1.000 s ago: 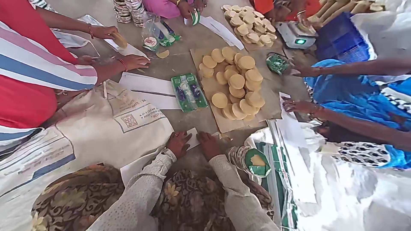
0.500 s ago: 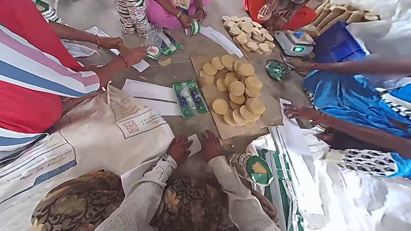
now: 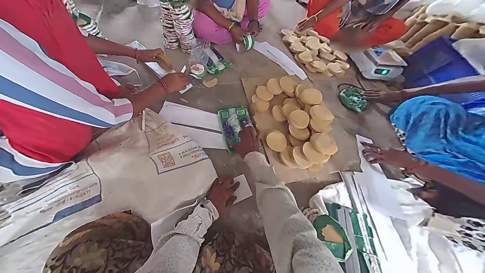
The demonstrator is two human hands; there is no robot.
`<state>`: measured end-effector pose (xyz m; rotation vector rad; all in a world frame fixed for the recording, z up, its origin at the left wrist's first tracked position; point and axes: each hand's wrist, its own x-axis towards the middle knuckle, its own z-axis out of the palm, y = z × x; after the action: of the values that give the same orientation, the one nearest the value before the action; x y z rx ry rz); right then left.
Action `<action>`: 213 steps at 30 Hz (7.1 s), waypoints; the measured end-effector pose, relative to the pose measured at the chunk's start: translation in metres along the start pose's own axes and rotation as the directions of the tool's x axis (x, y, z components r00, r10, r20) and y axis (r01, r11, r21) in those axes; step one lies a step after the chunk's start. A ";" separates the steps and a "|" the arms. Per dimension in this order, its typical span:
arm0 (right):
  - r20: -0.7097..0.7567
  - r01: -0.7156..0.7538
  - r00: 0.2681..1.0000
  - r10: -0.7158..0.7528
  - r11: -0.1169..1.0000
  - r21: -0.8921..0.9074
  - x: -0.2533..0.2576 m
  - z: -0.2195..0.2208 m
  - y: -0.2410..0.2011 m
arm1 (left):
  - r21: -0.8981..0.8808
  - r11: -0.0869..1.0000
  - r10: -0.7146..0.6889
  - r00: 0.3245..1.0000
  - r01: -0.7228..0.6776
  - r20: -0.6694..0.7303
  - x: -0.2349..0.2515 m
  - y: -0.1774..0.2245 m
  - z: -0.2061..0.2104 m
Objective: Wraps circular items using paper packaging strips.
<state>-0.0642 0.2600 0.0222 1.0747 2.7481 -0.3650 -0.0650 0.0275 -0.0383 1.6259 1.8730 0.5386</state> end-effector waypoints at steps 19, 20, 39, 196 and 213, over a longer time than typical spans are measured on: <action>0.156 0.057 0.986 -0.059 0.998 0.013 -0.202 0.055 0.023 | -0.001 1.000 -0.018 1.000 0.018 0.004 -0.003 0.009 -0.009; 0.183 0.042 0.982 -0.045 0.999 0.019 -0.209 0.050 0.024 | -0.005 1.000 -0.012 1.000 0.012 -0.004 -0.002 0.008 -0.009; 0.321 -0.125 0.932 0.166 0.982 -0.142 -0.225 0.047 -0.008 | 0.030 0.999 -0.013 1.000 0.013 0.008 -0.001 0.009 -0.008; 0.298 -0.057 0.954 0.029 0.995 0.086 -0.240 0.066 0.010 | 0.098 0.983 -0.176 0.938 0.153 0.298 -0.023 0.048 -0.018; 0.363 -0.164 0.918 0.159 0.986 -0.017 -0.264 0.044 -0.011 | 0.164 0.967 -0.236 0.927 0.195 0.291 -0.024 0.059 -0.018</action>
<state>0.1231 0.0695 0.0464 1.1020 2.3182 -0.5033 -0.0313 0.0151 0.0173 1.4603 1.8475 0.0604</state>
